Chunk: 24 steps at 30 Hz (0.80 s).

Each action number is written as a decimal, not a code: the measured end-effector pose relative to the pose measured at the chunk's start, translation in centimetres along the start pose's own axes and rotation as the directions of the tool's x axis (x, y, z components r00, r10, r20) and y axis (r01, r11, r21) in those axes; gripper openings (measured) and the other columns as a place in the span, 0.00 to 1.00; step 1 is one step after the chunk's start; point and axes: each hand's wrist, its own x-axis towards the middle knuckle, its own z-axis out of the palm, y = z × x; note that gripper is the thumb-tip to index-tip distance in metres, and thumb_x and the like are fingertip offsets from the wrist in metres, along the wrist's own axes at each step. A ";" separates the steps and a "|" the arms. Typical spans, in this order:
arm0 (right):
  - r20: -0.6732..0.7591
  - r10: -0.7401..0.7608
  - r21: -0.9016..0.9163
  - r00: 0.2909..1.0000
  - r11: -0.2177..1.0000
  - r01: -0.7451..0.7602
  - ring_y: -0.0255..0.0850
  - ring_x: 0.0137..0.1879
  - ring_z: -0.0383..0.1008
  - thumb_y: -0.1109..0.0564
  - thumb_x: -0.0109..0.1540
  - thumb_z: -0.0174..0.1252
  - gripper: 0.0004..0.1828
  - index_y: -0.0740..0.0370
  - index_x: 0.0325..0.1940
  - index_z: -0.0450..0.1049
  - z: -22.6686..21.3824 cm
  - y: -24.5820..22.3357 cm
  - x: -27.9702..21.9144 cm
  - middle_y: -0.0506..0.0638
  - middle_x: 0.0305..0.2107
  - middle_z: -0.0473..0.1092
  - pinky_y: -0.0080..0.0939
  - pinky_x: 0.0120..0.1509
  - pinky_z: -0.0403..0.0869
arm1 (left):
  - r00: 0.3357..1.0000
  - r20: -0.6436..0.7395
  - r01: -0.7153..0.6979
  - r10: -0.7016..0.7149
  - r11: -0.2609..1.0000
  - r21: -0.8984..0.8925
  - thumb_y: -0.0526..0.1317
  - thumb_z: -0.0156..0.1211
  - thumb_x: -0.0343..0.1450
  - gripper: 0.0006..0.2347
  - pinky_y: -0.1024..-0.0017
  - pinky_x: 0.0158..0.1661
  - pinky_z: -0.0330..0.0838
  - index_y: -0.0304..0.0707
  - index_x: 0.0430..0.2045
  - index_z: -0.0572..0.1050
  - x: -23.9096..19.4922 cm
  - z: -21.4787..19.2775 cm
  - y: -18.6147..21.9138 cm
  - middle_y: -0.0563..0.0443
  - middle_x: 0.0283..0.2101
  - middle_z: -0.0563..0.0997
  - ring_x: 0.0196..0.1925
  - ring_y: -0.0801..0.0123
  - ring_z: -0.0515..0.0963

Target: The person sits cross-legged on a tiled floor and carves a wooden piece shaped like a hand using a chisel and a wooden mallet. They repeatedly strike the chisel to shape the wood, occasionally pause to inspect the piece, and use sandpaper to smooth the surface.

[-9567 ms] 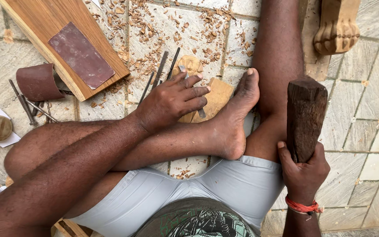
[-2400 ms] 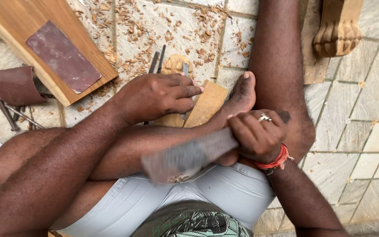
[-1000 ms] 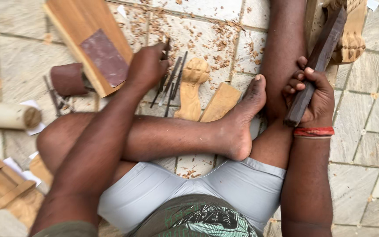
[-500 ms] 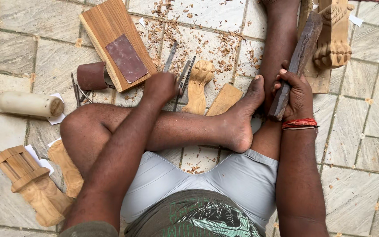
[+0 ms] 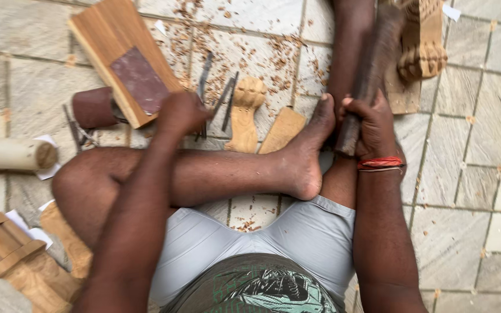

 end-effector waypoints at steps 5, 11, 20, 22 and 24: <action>0.178 0.058 -0.068 0.982 0.997 -0.047 0.43 0.51 0.80 0.72 0.55 0.60 0.49 0.66 0.78 0.48 1.5 -0.3 -1.5 0.59 0.53 0.73 0.37 0.46 0.83 | 0.952 -0.063 -0.261 0.299 0.689 -0.676 0.37 0.59 0.72 0.08 0.70 0.42 0.85 0.37 0.43 0.72 0.6 -1.9 1.5 0.45 0.41 0.83 0.39 0.68 0.86; 0.196 0.094 -0.143 0.976 0.987 -0.066 0.44 0.58 0.79 0.73 0.60 0.61 0.53 0.69 0.85 0.42 3.2 -0.3 -3.1 0.62 0.61 0.71 0.36 0.55 0.82 | 0.641 -0.282 -0.761 0.714 0.544 -0.353 0.36 0.63 0.76 0.09 0.66 0.51 0.84 0.36 0.48 0.74 4.1 0.5 7.5 0.45 0.45 0.85 0.49 0.65 0.87; 0.183 0.100 -0.262 0.978 0.964 -0.049 0.34 0.38 0.77 0.69 0.65 0.59 0.43 0.67 0.84 0.54 2.4 -3.0 -2.8 0.58 0.52 0.75 0.32 0.40 0.79 | 0.466 -0.206 -0.883 0.860 0.436 -0.176 0.35 0.64 0.77 0.08 0.67 0.44 0.83 0.34 0.48 0.75 7.3 0.7 8.6 0.46 0.44 0.84 0.46 0.65 0.86; 0.156 0.047 -0.333 0.987 0.943 0.008 0.35 0.38 0.77 0.70 0.65 0.60 0.42 0.68 0.84 0.58 2.6 -3.1 -3.0 0.58 0.50 0.75 0.35 0.43 0.80 | 0.513 -0.172 -0.858 0.841 0.506 -0.086 0.39 0.67 0.76 0.10 0.64 0.40 0.81 0.36 0.47 0.76 7.7 1.2 8.5 0.45 0.40 0.84 0.42 0.63 0.85; 0.179 -0.013 -0.316 0.984 0.946 0.070 0.36 0.40 0.79 0.70 0.69 0.60 0.38 0.67 0.83 0.58 2.7 -4.1 -2.8 0.58 0.52 0.76 0.34 0.43 0.80 | 0.528 -0.166 -0.847 0.833 0.531 -0.032 0.40 0.68 0.75 0.11 0.63 0.37 0.80 0.37 0.47 0.76 7.9 1.6 8.5 0.45 0.38 0.84 0.39 0.62 0.85</action>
